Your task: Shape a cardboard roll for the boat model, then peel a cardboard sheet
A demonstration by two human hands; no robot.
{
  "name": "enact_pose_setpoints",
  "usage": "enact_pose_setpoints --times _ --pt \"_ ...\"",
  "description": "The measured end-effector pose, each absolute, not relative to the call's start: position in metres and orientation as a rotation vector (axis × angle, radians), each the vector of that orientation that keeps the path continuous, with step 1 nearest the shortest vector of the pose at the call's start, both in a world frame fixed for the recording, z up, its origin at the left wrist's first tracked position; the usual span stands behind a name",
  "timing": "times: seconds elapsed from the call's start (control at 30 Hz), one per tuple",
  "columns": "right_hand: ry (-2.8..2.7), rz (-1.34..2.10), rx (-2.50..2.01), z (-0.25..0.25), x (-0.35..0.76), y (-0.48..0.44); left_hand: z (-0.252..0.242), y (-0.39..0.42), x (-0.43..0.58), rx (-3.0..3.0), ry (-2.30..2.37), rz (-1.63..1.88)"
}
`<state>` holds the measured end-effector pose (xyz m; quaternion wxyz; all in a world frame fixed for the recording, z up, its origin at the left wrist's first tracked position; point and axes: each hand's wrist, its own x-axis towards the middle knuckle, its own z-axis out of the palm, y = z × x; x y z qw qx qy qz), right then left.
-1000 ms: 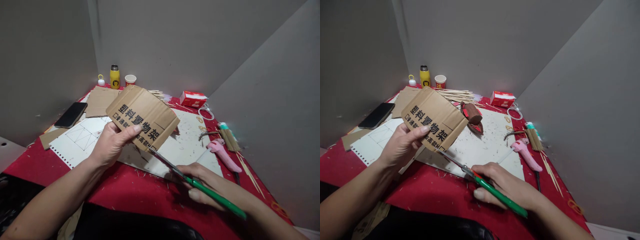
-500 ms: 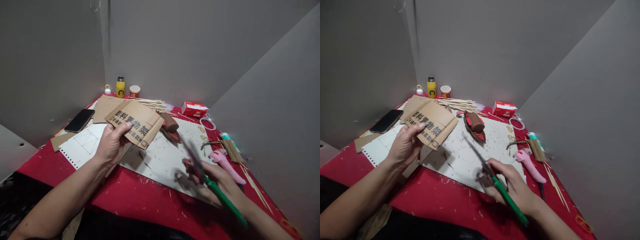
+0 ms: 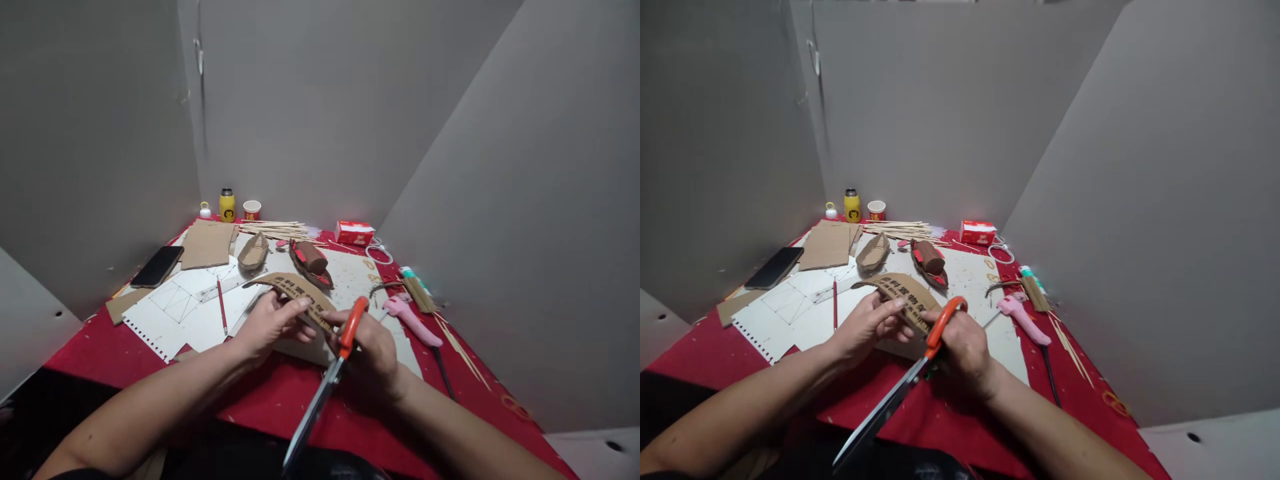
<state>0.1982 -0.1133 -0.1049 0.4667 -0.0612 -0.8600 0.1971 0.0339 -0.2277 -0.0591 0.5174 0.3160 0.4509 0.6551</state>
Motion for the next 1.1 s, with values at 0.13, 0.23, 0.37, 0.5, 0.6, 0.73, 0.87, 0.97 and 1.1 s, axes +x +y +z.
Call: enact_pose_setpoints --times 0.13,0.23,0.37,0.5,0.6,0.73,0.87,0.97,1.1 --pt "-1.801 0.527 -0.450 -0.084 0.194 -0.111 -0.054 -0.237 0.036 0.732 1.102 1.593" --pt "-1.598 0.821 -0.592 -0.068 0.193 -0.111 -0.056 -0.236 0.038 0.642 1.144 1.585" --pt "-1.391 1.364 -0.652 -0.069 0.193 -0.114 -0.056 -0.221 0.045 0.604 0.993 1.614" --pt "-1.487 1.610 -0.592 -0.076 0.193 -0.123 -0.054 -0.206 0.048 0.558 0.988 1.697" --pt "-1.652 1.665 -0.562 -0.073 0.196 -0.124 -0.051 -0.203 0.043 0.547 1.017 1.785" --pt "-1.853 1.667 -0.626 -0.077 0.204 -0.116 -0.043 -0.209 0.028 0.508 1.119 2.039" --pt "-2.099 1.617 -0.492 -0.090 0.209 -0.107 -0.037 -0.216 0.019 0.581 1.172 2.259" --pt "-2.332 1.445 -0.377 -0.094 0.211 -0.106 -0.040 -0.220 0.016 0.652 1.230 2.302" --pt "-2.489 1.344 -0.340 -0.091 0.212 -0.110 -0.046 -0.221 0.013 0.661 1.368 2.301"
